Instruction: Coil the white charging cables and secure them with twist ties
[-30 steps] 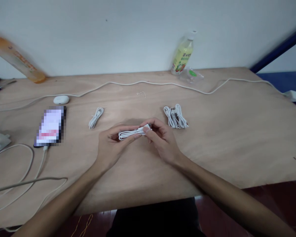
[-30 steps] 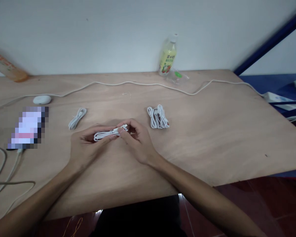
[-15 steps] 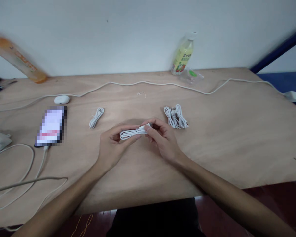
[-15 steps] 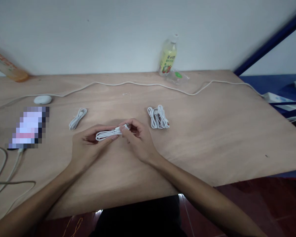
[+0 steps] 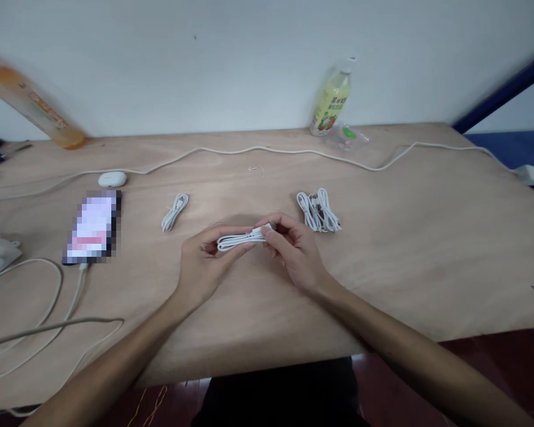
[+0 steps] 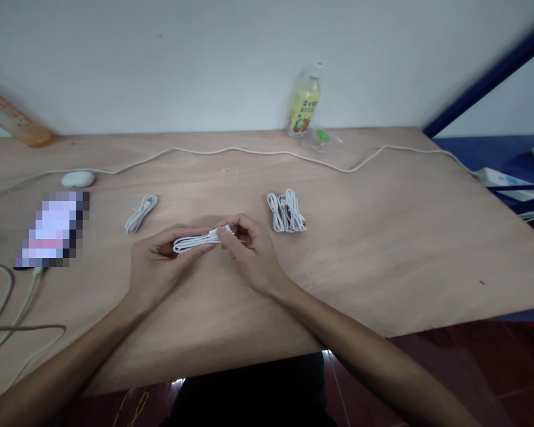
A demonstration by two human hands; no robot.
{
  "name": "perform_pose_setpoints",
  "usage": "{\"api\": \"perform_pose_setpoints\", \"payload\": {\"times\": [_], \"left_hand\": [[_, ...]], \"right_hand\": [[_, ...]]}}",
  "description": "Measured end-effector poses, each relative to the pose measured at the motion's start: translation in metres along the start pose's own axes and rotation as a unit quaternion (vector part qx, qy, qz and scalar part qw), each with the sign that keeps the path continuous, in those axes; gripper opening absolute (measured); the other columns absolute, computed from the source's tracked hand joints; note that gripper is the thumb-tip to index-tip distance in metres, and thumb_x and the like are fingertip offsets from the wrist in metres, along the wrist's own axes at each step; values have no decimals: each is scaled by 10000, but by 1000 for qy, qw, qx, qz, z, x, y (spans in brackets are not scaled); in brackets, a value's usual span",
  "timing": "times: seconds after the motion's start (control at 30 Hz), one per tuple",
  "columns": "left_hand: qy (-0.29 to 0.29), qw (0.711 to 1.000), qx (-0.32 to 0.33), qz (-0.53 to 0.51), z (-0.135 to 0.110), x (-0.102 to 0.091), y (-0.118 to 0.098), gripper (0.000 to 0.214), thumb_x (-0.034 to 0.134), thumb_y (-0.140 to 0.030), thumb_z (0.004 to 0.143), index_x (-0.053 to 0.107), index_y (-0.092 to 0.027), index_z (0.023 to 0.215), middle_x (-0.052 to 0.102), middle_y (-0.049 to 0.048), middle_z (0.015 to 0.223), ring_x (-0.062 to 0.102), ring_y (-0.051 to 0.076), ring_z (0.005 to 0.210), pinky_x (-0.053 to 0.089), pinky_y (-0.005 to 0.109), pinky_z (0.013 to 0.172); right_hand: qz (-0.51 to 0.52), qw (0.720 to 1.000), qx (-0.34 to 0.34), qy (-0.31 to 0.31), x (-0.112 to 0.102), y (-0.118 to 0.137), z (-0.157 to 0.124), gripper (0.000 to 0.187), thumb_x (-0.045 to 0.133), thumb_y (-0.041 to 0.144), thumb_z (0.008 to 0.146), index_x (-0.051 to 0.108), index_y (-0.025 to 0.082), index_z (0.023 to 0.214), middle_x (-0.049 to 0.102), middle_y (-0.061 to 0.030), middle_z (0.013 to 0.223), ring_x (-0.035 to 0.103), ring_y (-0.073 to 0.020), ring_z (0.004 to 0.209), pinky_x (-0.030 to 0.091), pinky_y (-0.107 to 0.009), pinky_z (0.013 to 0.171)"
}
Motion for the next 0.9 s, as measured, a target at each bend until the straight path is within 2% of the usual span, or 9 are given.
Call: {"api": "perform_pose_setpoints", "payload": {"times": [0.47,0.77,0.9], "left_hand": [[-4,999,-41,-22,0,1,-1,198,954,-235,818,898,-245,1007,889,24,983,820,183,896,639,257,820],[-8,998,-55,-35,-1,1,-1,237,958,-255,816,878,-229,1038,889,28,1004,829,197,929,653,280,862],[-8,998,-57,-36,-1,1,-2,227,955,-247,810,875,-223,1021,887,24,985,823,188,908,651,273,851]], "right_hand": [[19,1000,-5,-14,1,6,0,191,746,410,944,728,221,920,549,58,697,425,-107,585,384,-268,573],[18,1000,-4,-18,1,6,1,164,735,383,936,732,220,916,535,63,680,404,-105,571,361,-269,558],[28,999,12,-18,1,4,0,206,751,426,928,730,221,928,528,61,672,408,-106,564,339,-261,521]]}}
Point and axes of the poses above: each hand's wrist, its own z-axis towards the middle knuckle, its own x-axis out of the palm, y = z × x, the point moved 6 cm from there along z, towards the middle knuckle
